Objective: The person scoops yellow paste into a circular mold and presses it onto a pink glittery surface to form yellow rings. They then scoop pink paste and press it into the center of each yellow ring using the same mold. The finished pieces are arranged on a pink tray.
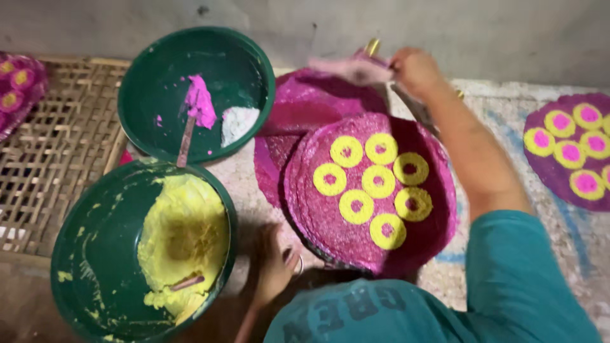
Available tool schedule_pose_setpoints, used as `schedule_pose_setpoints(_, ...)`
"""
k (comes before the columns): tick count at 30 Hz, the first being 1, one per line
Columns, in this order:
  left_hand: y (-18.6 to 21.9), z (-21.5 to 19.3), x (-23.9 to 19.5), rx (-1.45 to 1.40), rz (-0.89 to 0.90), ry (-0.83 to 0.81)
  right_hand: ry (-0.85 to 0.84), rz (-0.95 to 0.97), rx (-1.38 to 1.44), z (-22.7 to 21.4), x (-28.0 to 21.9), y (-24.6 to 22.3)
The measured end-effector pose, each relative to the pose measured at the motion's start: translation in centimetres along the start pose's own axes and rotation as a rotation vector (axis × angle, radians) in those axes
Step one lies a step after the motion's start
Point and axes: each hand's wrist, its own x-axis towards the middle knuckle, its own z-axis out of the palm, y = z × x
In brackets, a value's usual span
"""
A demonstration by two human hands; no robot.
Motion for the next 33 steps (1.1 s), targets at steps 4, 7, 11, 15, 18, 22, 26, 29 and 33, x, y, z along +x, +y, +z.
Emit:
schedule_pose_setpoints(4,4.4,1.1,7.0,-0.25,0.14,0.172,-0.206,0.49,0.621,-6.7,-4.0,-2.1)
schedule_pose_setpoints(7,5.7,2.0,13.5,-1.026,0.026,0.104,-0.406,0.496,0.922,-10.2,-8.3,-6.4)
schedule_pose_setpoints(11,5.8,2.7,22.3,-1.882,-0.199,0.037,-0.819,0.598,0.79,-11.2,-12.9,-12.9)
schedule_pose_setpoints(15,6.9,4.7,25.2,-2.14,-0.218,0.101,-1.036,0.733,1.018,-9.9,-14.3,-15.4)
schedule_pose_setpoints(18,6.1,5.7,25.6,-2.173,-0.347,0.22,-0.913,0.67,0.644,-8.7,-13.5,-15.9)
schedule_pose_setpoints(22,4.2,6.4,26.4,-2.208,-0.402,0.249,-0.639,0.418,0.394,-7.6,-12.8,-18.0)
schedule_pose_setpoints(26,2.4,7.1,26.2,-2.183,-0.324,0.254,-0.572,0.365,0.401,-6.9,-13.2,-20.3)
schedule_pose_setpoints(29,1.8,8.0,25.9,-2.172,-0.348,0.25,-0.578,0.353,0.443,-6.8,-13.2,-19.9)
schedule_pose_setpoints(33,1.8,9.2,25.7,-2.195,-0.392,0.297,-0.608,0.384,0.351,-5.9,-13.6,-18.7)
